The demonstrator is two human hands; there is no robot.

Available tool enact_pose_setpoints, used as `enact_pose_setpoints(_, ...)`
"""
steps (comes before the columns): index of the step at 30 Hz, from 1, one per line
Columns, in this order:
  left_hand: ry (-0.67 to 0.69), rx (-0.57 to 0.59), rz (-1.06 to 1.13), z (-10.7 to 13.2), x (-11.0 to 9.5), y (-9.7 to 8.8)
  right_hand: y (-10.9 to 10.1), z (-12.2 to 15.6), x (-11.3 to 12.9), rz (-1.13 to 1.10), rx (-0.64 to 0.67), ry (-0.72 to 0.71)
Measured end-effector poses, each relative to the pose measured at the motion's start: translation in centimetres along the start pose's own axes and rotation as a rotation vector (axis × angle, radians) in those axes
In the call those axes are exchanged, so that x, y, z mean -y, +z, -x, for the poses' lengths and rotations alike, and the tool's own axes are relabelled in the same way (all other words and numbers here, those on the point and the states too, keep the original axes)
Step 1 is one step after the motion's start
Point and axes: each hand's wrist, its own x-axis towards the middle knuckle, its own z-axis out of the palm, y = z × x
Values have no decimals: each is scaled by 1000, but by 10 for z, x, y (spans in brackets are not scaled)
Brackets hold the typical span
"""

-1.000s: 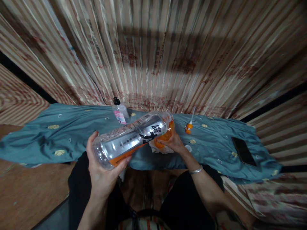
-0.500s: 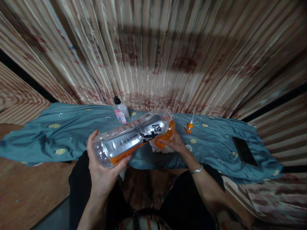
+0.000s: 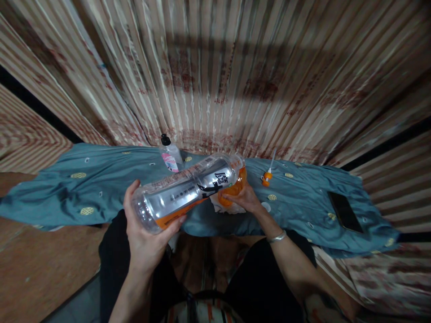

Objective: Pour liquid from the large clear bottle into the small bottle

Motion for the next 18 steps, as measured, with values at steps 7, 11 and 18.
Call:
enact_pose_setpoints(7,6,-9,-12,0,1,-1,0,0,4,-56,43,22)
enact_pose_setpoints(11,19,-9,-22,1,-4,2,0,0,3,-17,28,19)
enact_pose_setpoints(18,7,-29,-34,2,-3,3,-4,2,4,29,30,18)
